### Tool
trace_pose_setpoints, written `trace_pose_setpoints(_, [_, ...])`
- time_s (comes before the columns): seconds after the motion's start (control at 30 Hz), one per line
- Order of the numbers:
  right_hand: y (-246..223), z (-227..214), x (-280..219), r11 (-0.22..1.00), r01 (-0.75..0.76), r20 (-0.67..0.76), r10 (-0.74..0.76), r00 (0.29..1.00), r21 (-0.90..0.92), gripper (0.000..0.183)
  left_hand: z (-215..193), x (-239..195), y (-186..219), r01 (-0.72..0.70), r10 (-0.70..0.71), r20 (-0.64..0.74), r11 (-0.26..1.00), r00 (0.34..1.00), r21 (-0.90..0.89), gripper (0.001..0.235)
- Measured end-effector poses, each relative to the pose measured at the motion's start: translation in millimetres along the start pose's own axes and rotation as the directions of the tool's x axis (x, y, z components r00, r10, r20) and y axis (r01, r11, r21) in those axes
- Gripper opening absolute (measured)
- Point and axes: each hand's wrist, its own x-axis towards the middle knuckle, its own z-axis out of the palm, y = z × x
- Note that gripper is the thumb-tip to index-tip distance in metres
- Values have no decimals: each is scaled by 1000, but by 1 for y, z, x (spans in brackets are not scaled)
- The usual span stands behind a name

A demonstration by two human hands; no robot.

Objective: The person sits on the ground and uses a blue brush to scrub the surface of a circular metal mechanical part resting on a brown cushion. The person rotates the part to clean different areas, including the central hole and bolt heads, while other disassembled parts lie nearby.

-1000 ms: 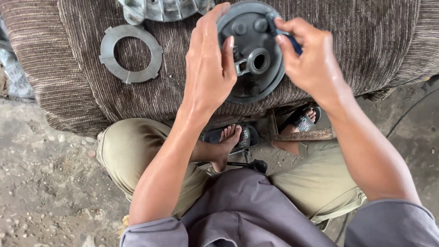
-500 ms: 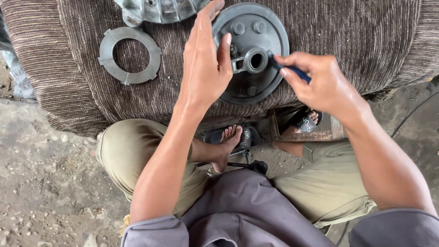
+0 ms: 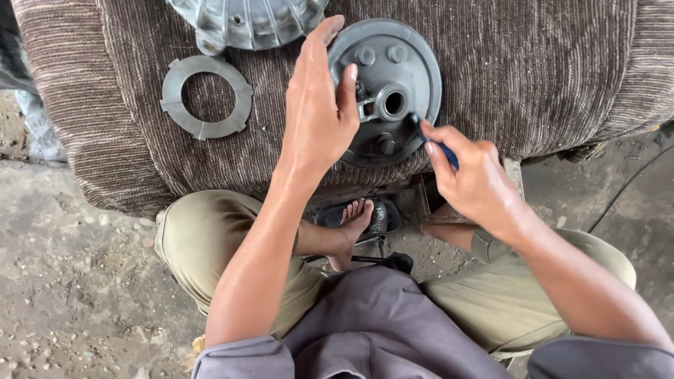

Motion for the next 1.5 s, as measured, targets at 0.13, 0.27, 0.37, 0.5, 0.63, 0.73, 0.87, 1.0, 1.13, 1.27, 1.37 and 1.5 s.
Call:
trace_pose_setpoints(0.13, [-3, 3, 4, 999, -44, -30, 45, 999, 15, 13, 3, -4, -2, -7, 7, 14, 1000, 1000, 17, 50])
trace_pose_setpoints(0.27, [-6, 0, 29, 999, 43, -127, -42, 991, 7, 18, -2, 0, 2, -30, 29, 30, 997, 999, 67, 47])
trace_pose_setpoints(0.37, [-2, -1, 40, 995, 95, -161, -93, 983, 4, 22, -3, 0, 5, -24, 21, 40, 997, 999, 67, 47])
trace_pose_setpoints(0.5, [10, 4, 30, 994, 91, -102, -85, 991, 53, 21, -4, -1, 5, -20, 19, 34, 999, 999, 46, 48])
trace_pose_setpoints(0.63, [5, 7, -3, 996, 14, -49, -9, 999, 84, 8, -3, -1, 6, 3, -4, 32, 999, 999, 40, 50])
trace_pose_setpoints(0.73, [6, 9, -10, 999, -32, -76, 35, 997, 28, 10, -2, -1, 7, 3, -4, 33, 999, 999, 39, 51])
trace_pose_setpoints(0.87, [-1, 1, 13, 996, -8, -76, 14, 997, 86, 18, -6, 0, 11, -7, 5, 43, 999, 999, 45, 50])
trace_pose_setpoints(1.0, [-3, -2, 40, 998, 24, -114, -18, 993, 59, 27, -7, 1, 11, -1, -2, 59, 998, 998, 55, 48])
trace_pose_setpoints(1.13, [-5, -2, 38, 997, 60, -132, -53, 990, 52, 23, -8, 2, 12, 10, -12, 55, 999, 998, 40, 47])
trace_pose_setpoints(1.27, [-2, 4, 15, 997, 68, -104, -65, 992, 31, 20, -6, 2, 11, 28, -31, 39, 997, 999, 74, 47])
trace_pose_setpoints(1.37, [1, 8, -5, 999, 1, -66, 1, 998, 34, 14, -4, 0, 11, 37, -39, 14, 995, 999, 93, 48])
trace_pose_setpoints(1.5, [2, 7, 0, 999, 0, -72, 4, 997, 51, 15, -2, 0, 13, 75, -76, 0, 990, 997, 120, 45])
